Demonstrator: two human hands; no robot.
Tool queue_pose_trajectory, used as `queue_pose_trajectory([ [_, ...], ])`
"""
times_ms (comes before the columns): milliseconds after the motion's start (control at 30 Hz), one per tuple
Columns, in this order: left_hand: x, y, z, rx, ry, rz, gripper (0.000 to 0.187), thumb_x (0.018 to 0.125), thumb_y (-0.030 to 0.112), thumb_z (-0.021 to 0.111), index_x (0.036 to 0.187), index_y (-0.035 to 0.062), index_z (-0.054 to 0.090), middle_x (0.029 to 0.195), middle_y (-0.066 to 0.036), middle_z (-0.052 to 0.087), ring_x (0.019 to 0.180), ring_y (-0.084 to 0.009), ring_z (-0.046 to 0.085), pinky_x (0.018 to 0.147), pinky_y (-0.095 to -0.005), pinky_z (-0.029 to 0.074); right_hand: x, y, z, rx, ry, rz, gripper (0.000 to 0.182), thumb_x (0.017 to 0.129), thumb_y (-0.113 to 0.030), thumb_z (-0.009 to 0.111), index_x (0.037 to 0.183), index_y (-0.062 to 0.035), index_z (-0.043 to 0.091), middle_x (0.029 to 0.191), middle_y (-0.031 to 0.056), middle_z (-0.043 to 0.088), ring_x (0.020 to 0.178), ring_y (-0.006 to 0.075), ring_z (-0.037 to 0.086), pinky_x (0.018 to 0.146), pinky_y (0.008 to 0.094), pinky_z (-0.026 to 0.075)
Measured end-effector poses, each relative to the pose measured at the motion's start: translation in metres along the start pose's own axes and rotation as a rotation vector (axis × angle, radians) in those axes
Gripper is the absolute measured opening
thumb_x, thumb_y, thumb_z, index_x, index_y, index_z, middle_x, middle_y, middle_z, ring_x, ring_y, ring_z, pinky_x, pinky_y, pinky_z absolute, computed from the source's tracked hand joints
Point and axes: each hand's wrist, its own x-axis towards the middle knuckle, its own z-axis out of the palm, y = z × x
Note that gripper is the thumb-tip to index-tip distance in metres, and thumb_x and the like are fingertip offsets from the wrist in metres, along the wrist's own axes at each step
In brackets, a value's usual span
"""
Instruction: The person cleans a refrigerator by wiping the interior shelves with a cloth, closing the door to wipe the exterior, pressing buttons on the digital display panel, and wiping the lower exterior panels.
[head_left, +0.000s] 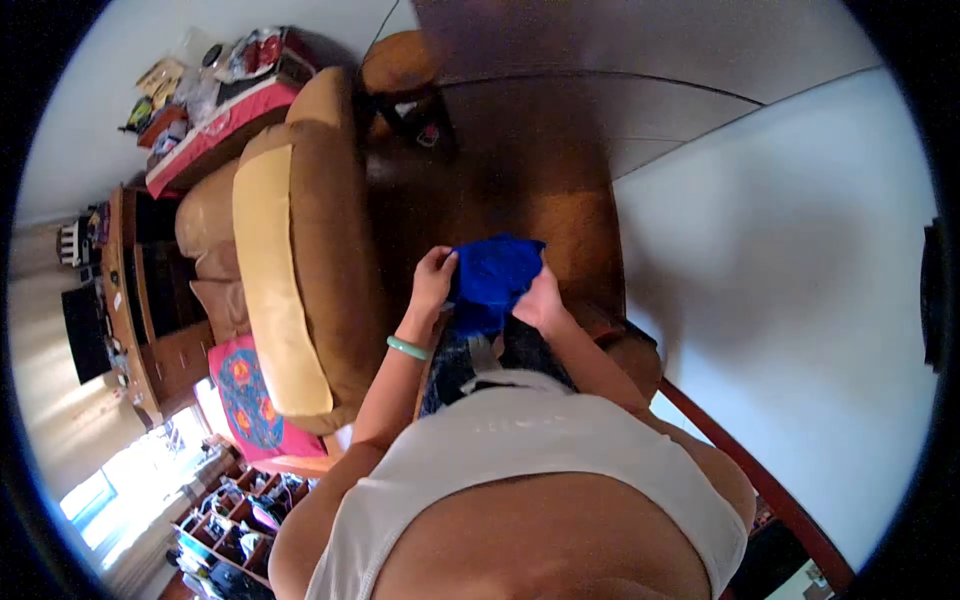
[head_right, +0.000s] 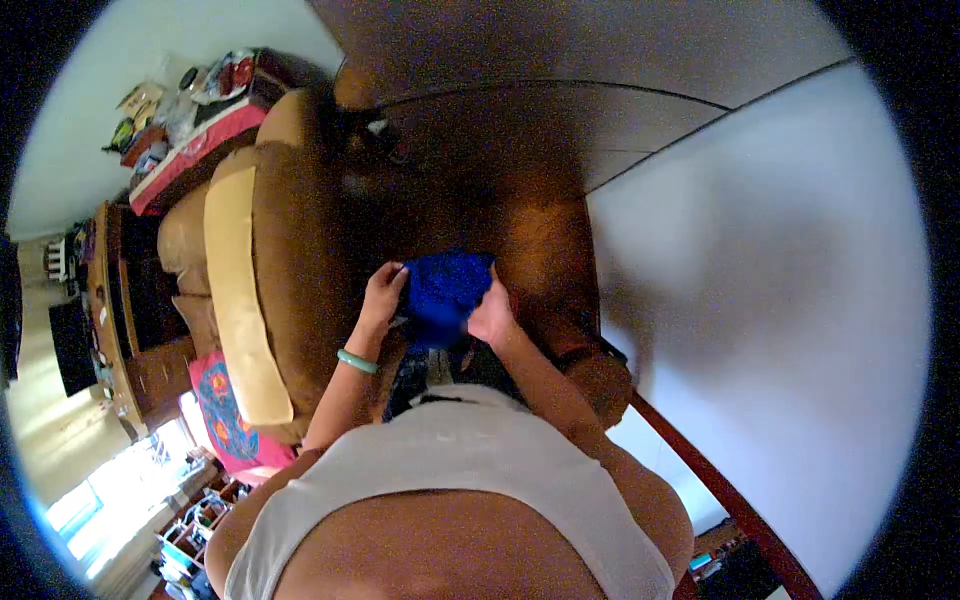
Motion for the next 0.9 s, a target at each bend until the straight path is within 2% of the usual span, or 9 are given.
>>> queue_pose_trajectory([
  [67, 0.019, 0.003, 0.002, 0.508, 0.1, 0.092, 0.02, 0.091, 0.018, 0.06, 0.106, 0.0051, 0.058, 0.085, -0.001, 0.058, 0.077, -0.011, 0.054, 0.072, -0.0275, 0.046, 0.011, -0.024, -0.015, 0.092, -0.044, -0.013, 0.055, 0.096, -0.05, 0.037, 0.126, -0.0075, 0.055, 0.131, 0.0126, 0.054, 0.12, 0.0337, 0.05, 0.104, 0.0517, 0.036],
  [167, 0.094, -0.032, 0.003, 0.273, 0.219, 0.245, 0.034, 0.09, 0.024, 0.061, 0.116, 0.0035, 0.054, 0.097, -0.007, 0.063, 0.091, -0.0173, 0.059, 0.079, -0.0302, 0.047, 0.019, -0.071, -0.054, 0.082, -0.036, -0.148, 0.055, 0.092, -0.05, 0.042, 0.125, -0.0086, 0.056, 0.129, 0.0128, 0.055, 0.119, 0.0346, 0.05, 0.102, 0.0557, 0.037],
  [267, 0.153, -0.02, 0.024, -0.007, 0.299, 0.491, 0.04, 0.097, 0.025, 0.05, 0.13, 0.0044, 0.044, 0.125, -0.011, 0.051, 0.113, -0.0199, 0.048, 0.097, -0.0341, 0.038, 0.044, -0.121, -0.129, 0.073, -0.148, -0.334, 0.055, 0.092, -0.043, 0.043, 0.131, -0.0045, 0.048, 0.135, 0.0178, 0.048, 0.126, 0.037, 0.043, 0.107, 0.0559, 0.029],
  [400, 0.211, -0.021, 0.037, 0.167, 0.287, 0.648, 0.042, 0.097, 0.023, 0.049, 0.133, 0.0029, 0.04, 0.121, -0.011, 0.046, 0.109, -0.0229, 0.049, 0.094, -0.034, 0.039, 0.071, -0.182, -0.158, 0.017, -0.004, -0.679, 0.048, 0.089, -0.026, 0.05, 0.132, -0.005, 0.047, 0.134, 0.0154, 0.05, 0.123, 0.0358, 0.046, 0.107, 0.052, 0.031],
  [600, 0.272, -0.049, 0.027, 0.255, 0.373, 1.115, 0.044, 0.098, 0.031, 0.048, 0.129, 0.0005, 0.04, 0.118, -0.009, 0.047, 0.104, -0.0196, 0.046, 0.095, -0.033, 0.036, 0.177, -0.247, -0.149, -0.351, 0.184, -1.502, 0.067, 0.086, -0.02, 0.06, 0.143, -0.0074, 0.027, 0.147, 0.0113, 0.028, 0.131, 0.0284, 0.033, 0.107, 0.0437, 0.03],
  [667, 0.297, -0.058, 0.024, 0.179, 0.258, 1.167, 0.049, 0.1, 0.036, 0.041, 0.132, -0.0017, 0.035, 0.126, -0.011, 0.042, 0.112, -0.0211, 0.041, 0.101, -0.0348, 0.029, 0.225, -0.27, -0.172, -0.697, 0.548, -1.754, 0.066, 0.087, -0.021, 0.061, 0.142, -0.0055, 0.028, 0.144, 0.0132, 0.03, 0.129, 0.03, 0.034, 0.107, 0.0439, 0.028],
  [733, 0.32, -0.066, 0.028, 0.2, 0.436, 1.318, 0.055, 0.101, 0.039, 0.031, 0.135, -0.004, 0.024, 0.134, -0.015, 0.035, 0.119, -0.0234, 0.034, 0.107, -0.036, 0.021, 0.251, -0.275, -0.166, -0.814, 0.777, -1.98, 0.065, 0.088, -0.021, 0.061, 0.141, -0.0034, 0.029, 0.14, 0.0154, 0.033, 0.127, 0.0316, 0.034, 0.108, 0.0448, 0.027],
  [767, 0.337, -0.077, 0.004, 0.37, 0.472, 1.16, 0.076, 0.101, 0.044, 0.022, 0.141, -0.0118, -0.01, 0.153, -0.021, 0.007, 0.14, -0.0277, 0.01, 0.115, -0.039, 0.004, 0.256, -0.27, -0.152, -0.819, 0.876, -2.136, 0.063, 0.088, -0.021, 0.06, 0.14, -0.002, 0.029, 0.137, 0.017, 0.034, 0.126, 0.0327, 0.035, 0.108, 0.0457, 0.026],
  [900, 0.327, -0.054, 0.035, 0.212, 0.473, 1.402, 0.058, 0.102, 0.04, 0.026, 0.137, -0.0037, 0.013, 0.134, -0.015, 0.033, 0.118, -0.0232, 0.034, 0.107, -0.0346, 0.019, 0.289, -0.23, -0.132, -0.794, 0.678, -2.35, 0.062, 0.084, -0.031, 0.063, 0.136, -0.0057, 0.04, 0.134, 0.0248, 0.035, 0.126, 0.04, 0.032, 0.106, 0.0526, 0.022],
])
